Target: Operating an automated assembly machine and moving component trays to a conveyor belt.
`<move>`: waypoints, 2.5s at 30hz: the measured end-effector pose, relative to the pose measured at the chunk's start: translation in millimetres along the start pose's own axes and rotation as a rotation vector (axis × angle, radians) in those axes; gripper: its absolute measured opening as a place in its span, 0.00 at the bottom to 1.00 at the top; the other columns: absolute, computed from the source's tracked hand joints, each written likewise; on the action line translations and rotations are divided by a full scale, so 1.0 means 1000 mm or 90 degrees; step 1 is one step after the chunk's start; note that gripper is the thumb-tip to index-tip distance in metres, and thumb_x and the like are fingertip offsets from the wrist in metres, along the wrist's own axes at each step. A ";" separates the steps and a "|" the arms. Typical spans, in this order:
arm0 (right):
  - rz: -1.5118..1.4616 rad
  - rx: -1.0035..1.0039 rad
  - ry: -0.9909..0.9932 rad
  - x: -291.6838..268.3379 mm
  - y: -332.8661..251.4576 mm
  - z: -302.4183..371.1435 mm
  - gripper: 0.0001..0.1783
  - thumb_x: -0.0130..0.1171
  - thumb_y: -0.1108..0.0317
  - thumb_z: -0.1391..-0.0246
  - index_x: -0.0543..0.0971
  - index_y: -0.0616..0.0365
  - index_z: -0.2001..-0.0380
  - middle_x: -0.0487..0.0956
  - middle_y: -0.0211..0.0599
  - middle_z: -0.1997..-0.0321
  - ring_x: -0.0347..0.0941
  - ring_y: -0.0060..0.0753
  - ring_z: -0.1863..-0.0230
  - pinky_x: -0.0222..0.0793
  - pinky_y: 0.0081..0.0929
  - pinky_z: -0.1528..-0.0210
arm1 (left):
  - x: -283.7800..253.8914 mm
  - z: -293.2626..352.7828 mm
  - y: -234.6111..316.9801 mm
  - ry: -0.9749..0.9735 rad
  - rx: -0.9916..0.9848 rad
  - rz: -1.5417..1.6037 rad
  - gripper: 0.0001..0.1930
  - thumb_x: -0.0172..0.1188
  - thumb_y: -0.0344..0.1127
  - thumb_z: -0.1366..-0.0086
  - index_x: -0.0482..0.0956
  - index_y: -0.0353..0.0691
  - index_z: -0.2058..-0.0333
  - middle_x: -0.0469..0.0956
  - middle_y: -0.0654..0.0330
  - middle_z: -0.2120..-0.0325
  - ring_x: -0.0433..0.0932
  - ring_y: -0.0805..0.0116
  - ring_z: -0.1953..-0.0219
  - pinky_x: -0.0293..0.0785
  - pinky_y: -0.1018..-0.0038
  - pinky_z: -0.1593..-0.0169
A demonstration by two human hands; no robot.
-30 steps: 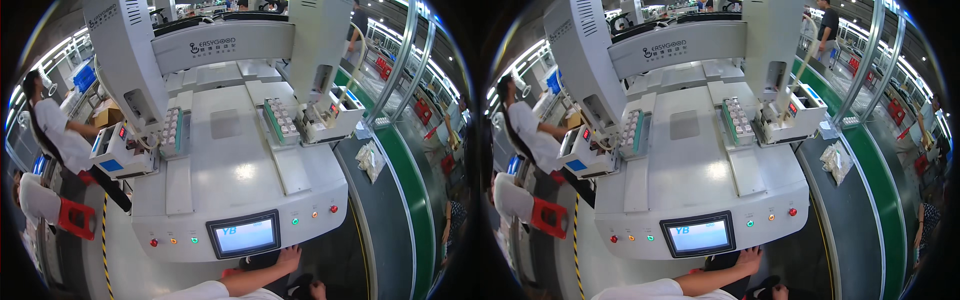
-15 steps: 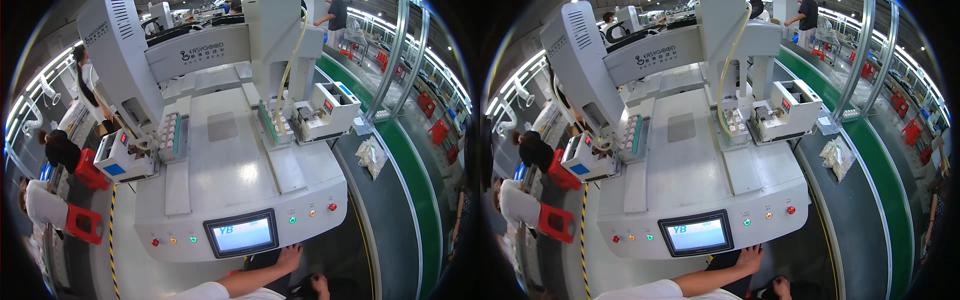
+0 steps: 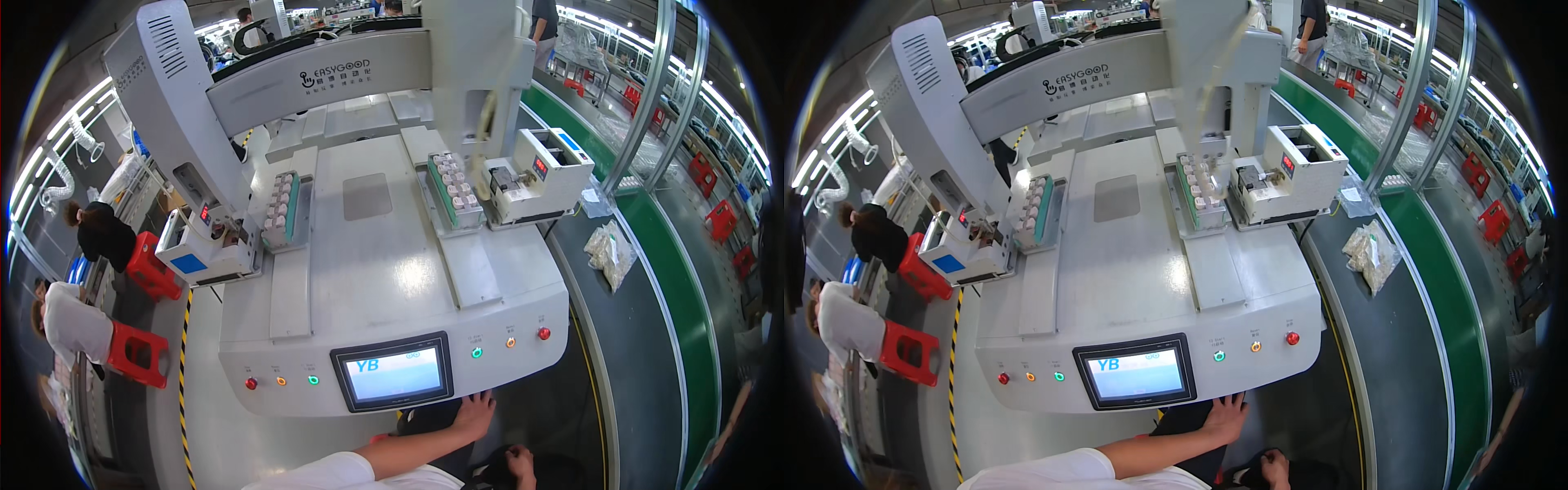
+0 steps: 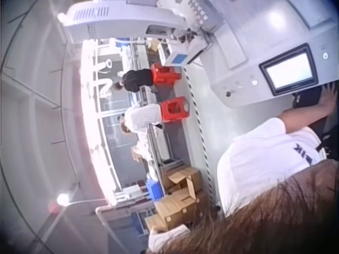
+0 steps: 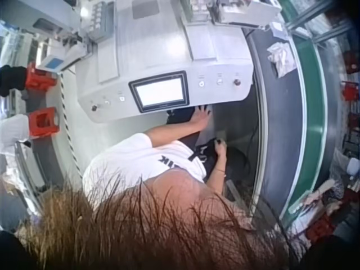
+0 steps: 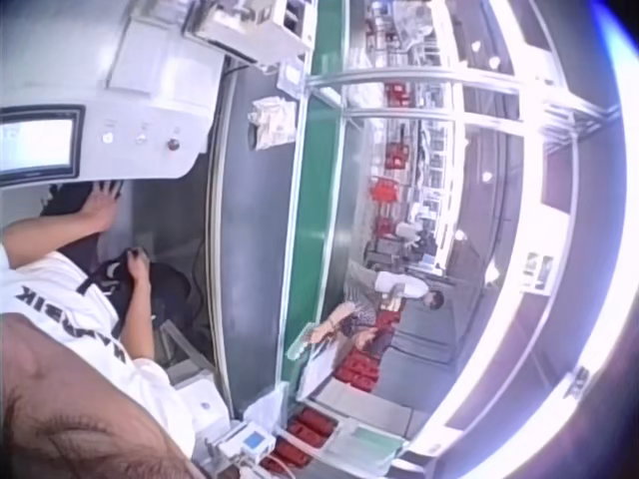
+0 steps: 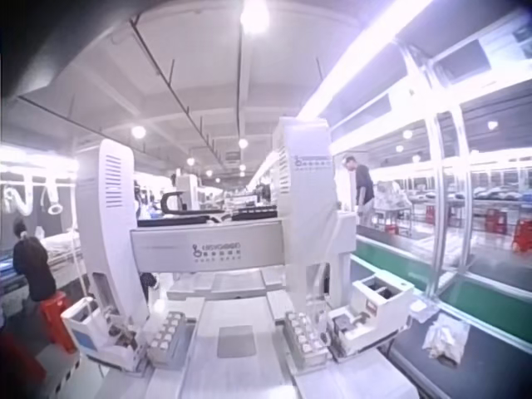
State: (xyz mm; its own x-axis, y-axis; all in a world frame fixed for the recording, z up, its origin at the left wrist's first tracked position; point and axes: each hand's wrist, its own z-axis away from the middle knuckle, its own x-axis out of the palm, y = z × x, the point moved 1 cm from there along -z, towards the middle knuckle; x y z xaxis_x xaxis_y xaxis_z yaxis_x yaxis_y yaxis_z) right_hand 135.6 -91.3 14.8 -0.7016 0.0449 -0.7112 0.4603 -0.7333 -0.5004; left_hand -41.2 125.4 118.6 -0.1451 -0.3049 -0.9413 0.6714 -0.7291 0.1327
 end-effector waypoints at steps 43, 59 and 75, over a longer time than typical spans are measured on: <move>0.002 -0.016 -0.002 -0.001 -0.003 -0.002 0.16 0.68 0.61 0.44 0.86 0.60 0.57 0.87 0.49 0.64 0.85 0.49 0.58 0.79 0.42 0.52 | 0.006 -0.004 -0.001 -0.009 -0.012 0.024 0.29 0.58 0.38 0.36 0.74 0.40 0.35 0.61 0.45 0.28 0.59 0.35 0.28 0.58 0.30 0.35; 0.009 0.003 -0.007 0.000 -0.003 -0.003 0.16 0.69 0.61 0.46 0.86 0.60 0.57 0.87 0.48 0.64 0.86 0.48 0.58 0.80 0.41 0.52 | 0.004 -0.001 -0.001 0.004 -0.013 0.011 0.30 0.61 0.39 0.37 0.74 0.42 0.35 0.63 0.48 0.30 0.62 0.40 0.30 0.64 0.38 0.38; 0.016 0.028 -0.025 -0.003 -0.005 -0.002 0.18 0.69 0.60 0.45 0.86 0.59 0.55 0.88 0.48 0.62 0.86 0.48 0.56 0.79 0.41 0.50 | 0.005 -0.004 -0.001 -0.025 -0.015 0.042 0.31 0.59 0.38 0.37 0.73 0.41 0.34 0.60 0.46 0.27 0.57 0.37 0.27 0.57 0.32 0.33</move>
State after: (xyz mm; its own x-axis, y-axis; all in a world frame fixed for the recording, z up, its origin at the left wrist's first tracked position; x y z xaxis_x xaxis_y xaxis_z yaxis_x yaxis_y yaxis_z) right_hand 136.2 -86.5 18.1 -0.7111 -0.0006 -0.7031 0.4548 -0.7630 -0.4593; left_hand -39.9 126.7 112.5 -0.1283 -0.3761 -0.9176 0.6975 -0.6919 0.1861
